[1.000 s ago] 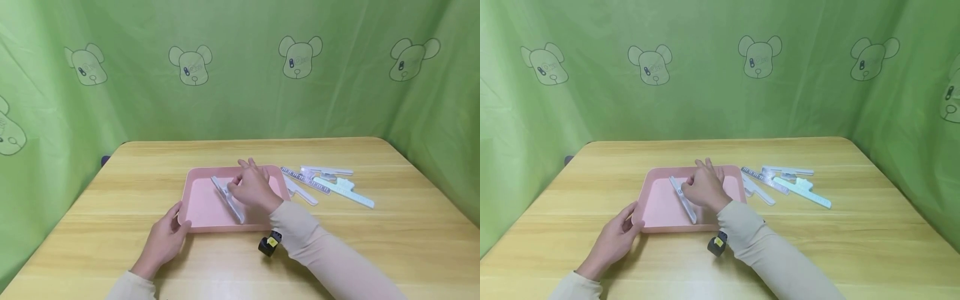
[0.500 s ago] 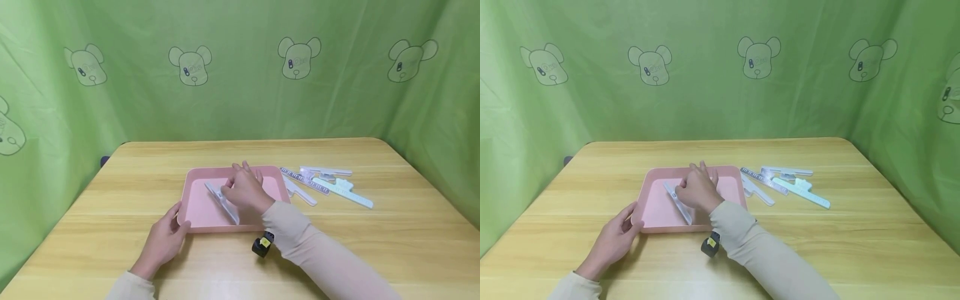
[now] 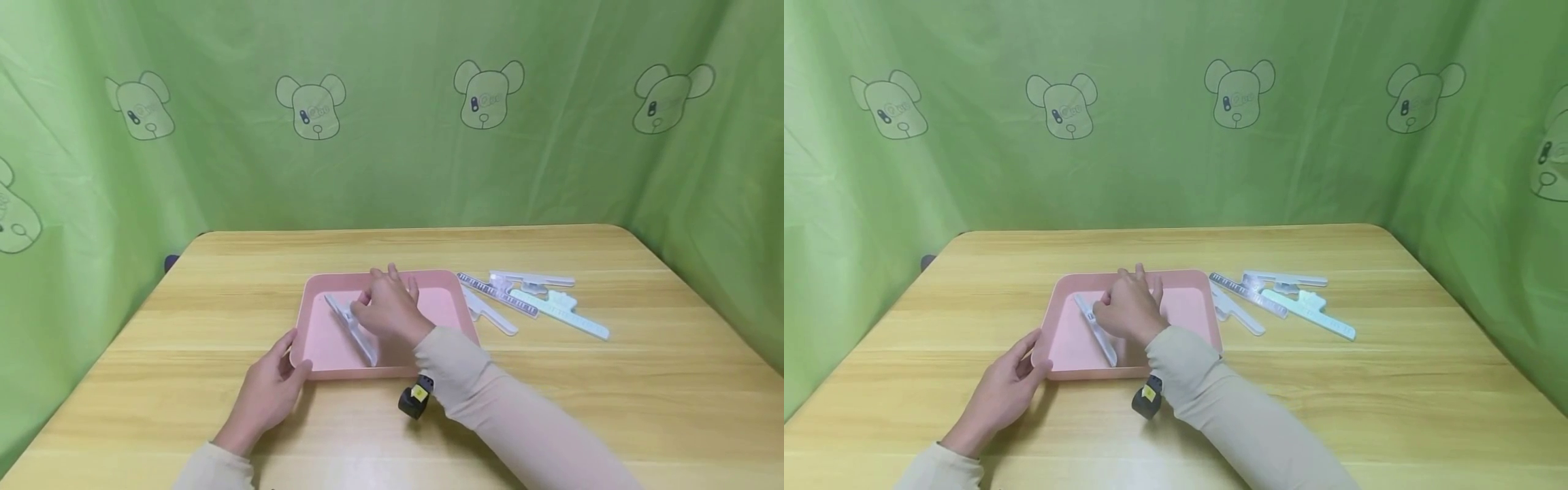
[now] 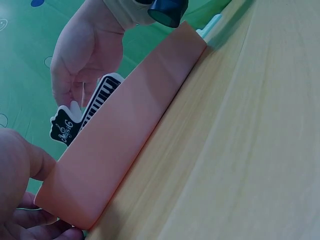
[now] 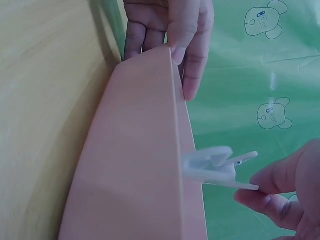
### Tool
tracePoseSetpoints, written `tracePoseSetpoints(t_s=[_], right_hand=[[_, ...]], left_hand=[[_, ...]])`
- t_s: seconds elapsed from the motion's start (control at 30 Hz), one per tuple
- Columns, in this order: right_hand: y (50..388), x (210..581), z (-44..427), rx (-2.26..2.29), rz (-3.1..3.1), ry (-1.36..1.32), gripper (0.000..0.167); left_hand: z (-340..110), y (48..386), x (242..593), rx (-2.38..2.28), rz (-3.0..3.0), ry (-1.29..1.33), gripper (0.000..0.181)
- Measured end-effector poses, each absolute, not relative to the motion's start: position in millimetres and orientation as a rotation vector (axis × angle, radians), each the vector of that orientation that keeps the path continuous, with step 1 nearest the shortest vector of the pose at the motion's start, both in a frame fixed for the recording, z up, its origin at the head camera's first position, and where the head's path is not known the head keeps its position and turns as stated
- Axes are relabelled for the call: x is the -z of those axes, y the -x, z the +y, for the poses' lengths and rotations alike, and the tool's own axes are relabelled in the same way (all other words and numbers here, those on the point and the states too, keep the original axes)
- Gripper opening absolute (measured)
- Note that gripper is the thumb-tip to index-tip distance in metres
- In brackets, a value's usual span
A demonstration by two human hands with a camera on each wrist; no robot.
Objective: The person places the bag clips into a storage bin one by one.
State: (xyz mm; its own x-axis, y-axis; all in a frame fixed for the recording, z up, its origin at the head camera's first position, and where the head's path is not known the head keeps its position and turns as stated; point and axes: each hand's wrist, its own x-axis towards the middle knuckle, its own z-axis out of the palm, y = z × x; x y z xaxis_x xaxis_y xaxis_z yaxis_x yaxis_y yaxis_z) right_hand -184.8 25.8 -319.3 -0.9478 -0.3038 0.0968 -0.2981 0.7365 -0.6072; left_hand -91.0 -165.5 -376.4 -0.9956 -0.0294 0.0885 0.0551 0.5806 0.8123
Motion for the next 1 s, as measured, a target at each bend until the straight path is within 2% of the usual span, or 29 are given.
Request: tracePoseSetpoints(t_s=[1.0], right_hand=[[183.6, 335.2, 17.6, 0.956, 2.849, 0.418, 0.027]], left_hand=[[-164.8, 93.1, 379.7, 1.399, -2.716, 0.003, 0.062]])
